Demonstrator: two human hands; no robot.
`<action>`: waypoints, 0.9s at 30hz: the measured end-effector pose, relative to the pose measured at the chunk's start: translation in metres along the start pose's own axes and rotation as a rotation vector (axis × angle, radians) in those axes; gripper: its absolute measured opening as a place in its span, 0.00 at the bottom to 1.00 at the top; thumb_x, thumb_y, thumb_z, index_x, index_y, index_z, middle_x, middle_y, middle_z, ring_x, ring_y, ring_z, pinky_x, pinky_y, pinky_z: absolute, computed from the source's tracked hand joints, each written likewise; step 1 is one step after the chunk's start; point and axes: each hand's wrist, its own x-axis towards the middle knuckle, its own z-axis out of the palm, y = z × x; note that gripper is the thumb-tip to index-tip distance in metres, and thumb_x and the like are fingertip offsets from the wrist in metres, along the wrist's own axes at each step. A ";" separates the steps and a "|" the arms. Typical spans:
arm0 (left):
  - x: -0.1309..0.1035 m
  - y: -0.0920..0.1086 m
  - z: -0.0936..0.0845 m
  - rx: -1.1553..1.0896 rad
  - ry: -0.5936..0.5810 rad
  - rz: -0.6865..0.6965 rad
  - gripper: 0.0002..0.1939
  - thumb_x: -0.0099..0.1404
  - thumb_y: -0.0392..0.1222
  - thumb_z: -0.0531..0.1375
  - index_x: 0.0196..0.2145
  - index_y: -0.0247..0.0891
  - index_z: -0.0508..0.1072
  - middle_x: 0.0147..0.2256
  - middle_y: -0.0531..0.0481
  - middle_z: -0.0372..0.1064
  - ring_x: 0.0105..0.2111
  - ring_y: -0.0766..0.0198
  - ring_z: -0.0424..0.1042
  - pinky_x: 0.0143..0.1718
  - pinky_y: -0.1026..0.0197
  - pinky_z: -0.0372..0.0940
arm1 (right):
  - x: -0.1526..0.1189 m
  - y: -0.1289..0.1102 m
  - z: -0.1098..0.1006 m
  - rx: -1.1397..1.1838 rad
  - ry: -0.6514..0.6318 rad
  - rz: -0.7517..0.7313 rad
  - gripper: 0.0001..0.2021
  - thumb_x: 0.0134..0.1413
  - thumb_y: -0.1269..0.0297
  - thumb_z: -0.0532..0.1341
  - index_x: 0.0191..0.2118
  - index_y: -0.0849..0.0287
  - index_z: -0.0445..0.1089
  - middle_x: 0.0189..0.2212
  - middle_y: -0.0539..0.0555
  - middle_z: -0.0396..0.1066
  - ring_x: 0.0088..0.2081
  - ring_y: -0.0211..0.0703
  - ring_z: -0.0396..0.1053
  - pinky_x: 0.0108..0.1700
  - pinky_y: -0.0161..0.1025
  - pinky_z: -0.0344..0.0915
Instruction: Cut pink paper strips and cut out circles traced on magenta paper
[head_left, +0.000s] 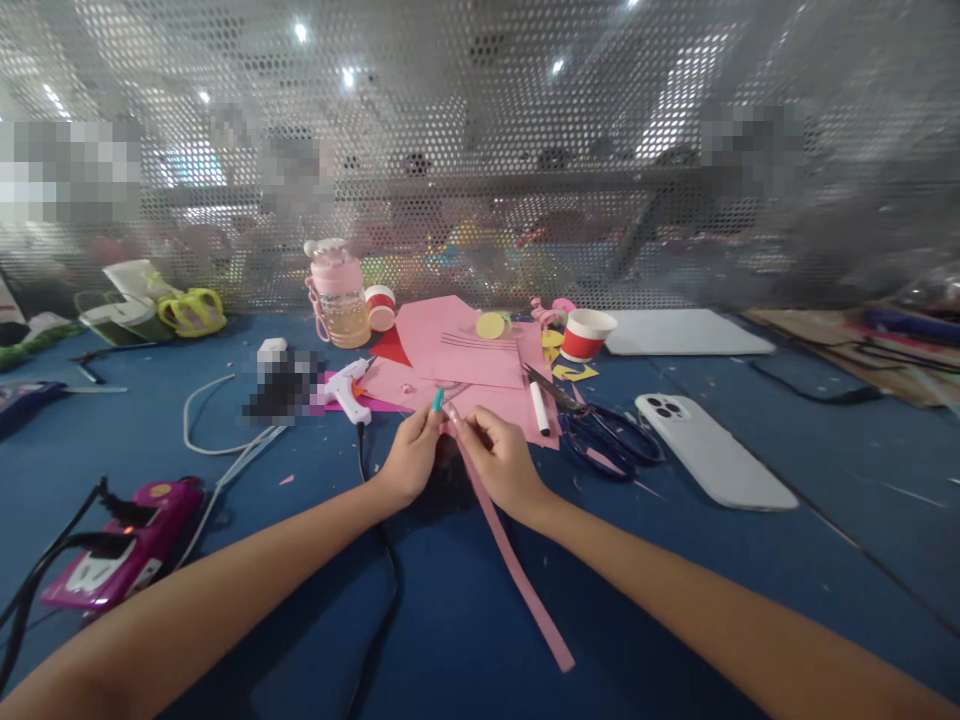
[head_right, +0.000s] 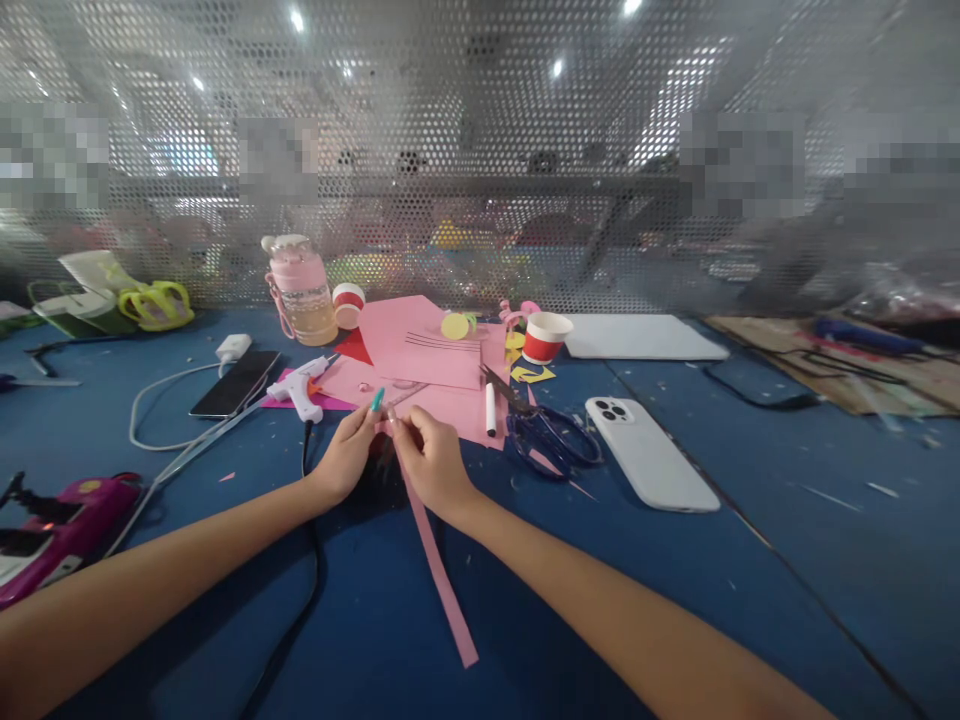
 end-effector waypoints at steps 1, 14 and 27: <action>0.000 -0.001 0.000 -0.005 -0.006 0.000 0.20 0.55 0.58 0.55 0.22 0.37 0.60 0.13 0.60 0.51 0.13 0.73 0.52 0.15 0.67 0.48 | 0.000 0.000 0.000 -0.005 0.009 -0.002 0.16 0.54 0.57 0.51 0.20 0.56 0.50 0.14 0.44 0.48 0.18 0.33 0.49 0.21 0.33 0.47; -0.001 -0.002 -0.003 0.184 -0.022 0.057 0.15 0.60 0.50 0.52 0.23 0.37 0.60 0.15 0.59 0.53 0.15 0.73 0.53 0.17 0.67 0.49 | -0.001 0.003 0.005 0.055 -0.003 -0.015 0.16 0.56 0.56 0.48 0.21 0.56 0.50 0.16 0.45 0.49 0.20 0.35 0.51 0.23 0.34 0.50; 0.002 -0.002 -0.004 -0.015 0.032 0.023 0.21 0.53 0.56 0.56 0.19 0.38 0.55 0.13 0.62 0.49 0.12 0.76 0.49 0.13 0.70 0.44 | 0.017 0.017 -0.024 0.091 -0.336 0.063 0.18 0.45 0.46 0.58 0.27 0.57 0.57 0.17 0.45 0.60 0.17 0.34 0.61 0.21 0.33 0.59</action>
